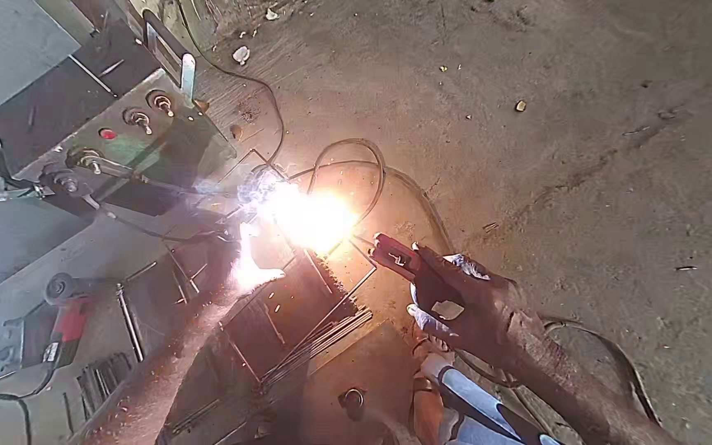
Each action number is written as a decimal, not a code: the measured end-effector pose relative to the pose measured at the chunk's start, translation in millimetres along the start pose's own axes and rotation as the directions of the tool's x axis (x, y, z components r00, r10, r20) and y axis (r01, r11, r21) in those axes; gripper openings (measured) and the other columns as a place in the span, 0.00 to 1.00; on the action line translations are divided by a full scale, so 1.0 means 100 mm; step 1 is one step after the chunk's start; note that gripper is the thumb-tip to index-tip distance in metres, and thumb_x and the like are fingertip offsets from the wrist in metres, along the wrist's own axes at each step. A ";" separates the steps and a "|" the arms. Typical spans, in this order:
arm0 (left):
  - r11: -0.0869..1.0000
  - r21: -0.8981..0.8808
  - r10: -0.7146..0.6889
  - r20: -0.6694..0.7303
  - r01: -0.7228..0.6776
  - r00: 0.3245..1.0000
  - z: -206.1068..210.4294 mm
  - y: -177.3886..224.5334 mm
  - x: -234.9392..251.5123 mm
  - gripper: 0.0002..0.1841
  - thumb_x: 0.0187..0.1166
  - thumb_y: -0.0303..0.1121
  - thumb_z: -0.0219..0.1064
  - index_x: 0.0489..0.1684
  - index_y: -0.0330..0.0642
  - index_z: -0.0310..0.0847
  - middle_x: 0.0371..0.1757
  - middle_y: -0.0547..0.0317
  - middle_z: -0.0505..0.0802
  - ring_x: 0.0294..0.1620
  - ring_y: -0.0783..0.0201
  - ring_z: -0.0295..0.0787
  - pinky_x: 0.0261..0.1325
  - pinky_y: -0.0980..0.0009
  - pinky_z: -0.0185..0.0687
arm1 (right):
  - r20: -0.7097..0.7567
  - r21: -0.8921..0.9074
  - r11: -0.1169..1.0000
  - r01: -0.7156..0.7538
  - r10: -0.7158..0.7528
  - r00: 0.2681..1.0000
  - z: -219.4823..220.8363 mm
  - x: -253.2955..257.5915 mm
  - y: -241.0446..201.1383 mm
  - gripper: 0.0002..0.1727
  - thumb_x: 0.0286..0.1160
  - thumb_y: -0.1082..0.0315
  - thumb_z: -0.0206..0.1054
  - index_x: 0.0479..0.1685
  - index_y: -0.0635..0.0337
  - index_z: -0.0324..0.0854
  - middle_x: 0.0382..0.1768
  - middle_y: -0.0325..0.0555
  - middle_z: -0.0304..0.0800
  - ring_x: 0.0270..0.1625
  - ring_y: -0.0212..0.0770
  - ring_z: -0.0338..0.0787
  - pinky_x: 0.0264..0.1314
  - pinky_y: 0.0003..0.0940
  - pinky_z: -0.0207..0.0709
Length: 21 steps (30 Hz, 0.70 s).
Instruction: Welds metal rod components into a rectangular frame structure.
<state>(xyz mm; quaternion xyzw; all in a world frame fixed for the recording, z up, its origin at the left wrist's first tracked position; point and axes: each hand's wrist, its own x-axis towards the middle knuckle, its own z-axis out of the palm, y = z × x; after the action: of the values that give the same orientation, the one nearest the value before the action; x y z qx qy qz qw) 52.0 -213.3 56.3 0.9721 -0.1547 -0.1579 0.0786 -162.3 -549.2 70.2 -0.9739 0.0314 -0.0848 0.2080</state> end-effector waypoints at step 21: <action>0.998 -0.016 0.054 -0.129 -0.057 0.990 0.18 -0.20 0.08 0.61 0.31 0.71 0.88 0.73 0.42 0.73 0.73 0.37 0.83 0.76 0.36 0.78 0.73 0.28 0.68 | 0.003 -0.017 1.000 0.010 -0.010 1.000 0.00 -0.01 0.00 0.49 0.56 0.28 0.67 0.85 0.38 0.75 0.47 0.50 0.92 0.34 0.48 0.91 0.26 0.50 0.80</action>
<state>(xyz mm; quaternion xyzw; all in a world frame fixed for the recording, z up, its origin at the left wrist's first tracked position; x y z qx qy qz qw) 58.6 -199.0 33.2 0.9747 -0.1748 -0.0941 0.1022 -163.2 -549.7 70.4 -0.9759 0.0269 -0.0842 0.1995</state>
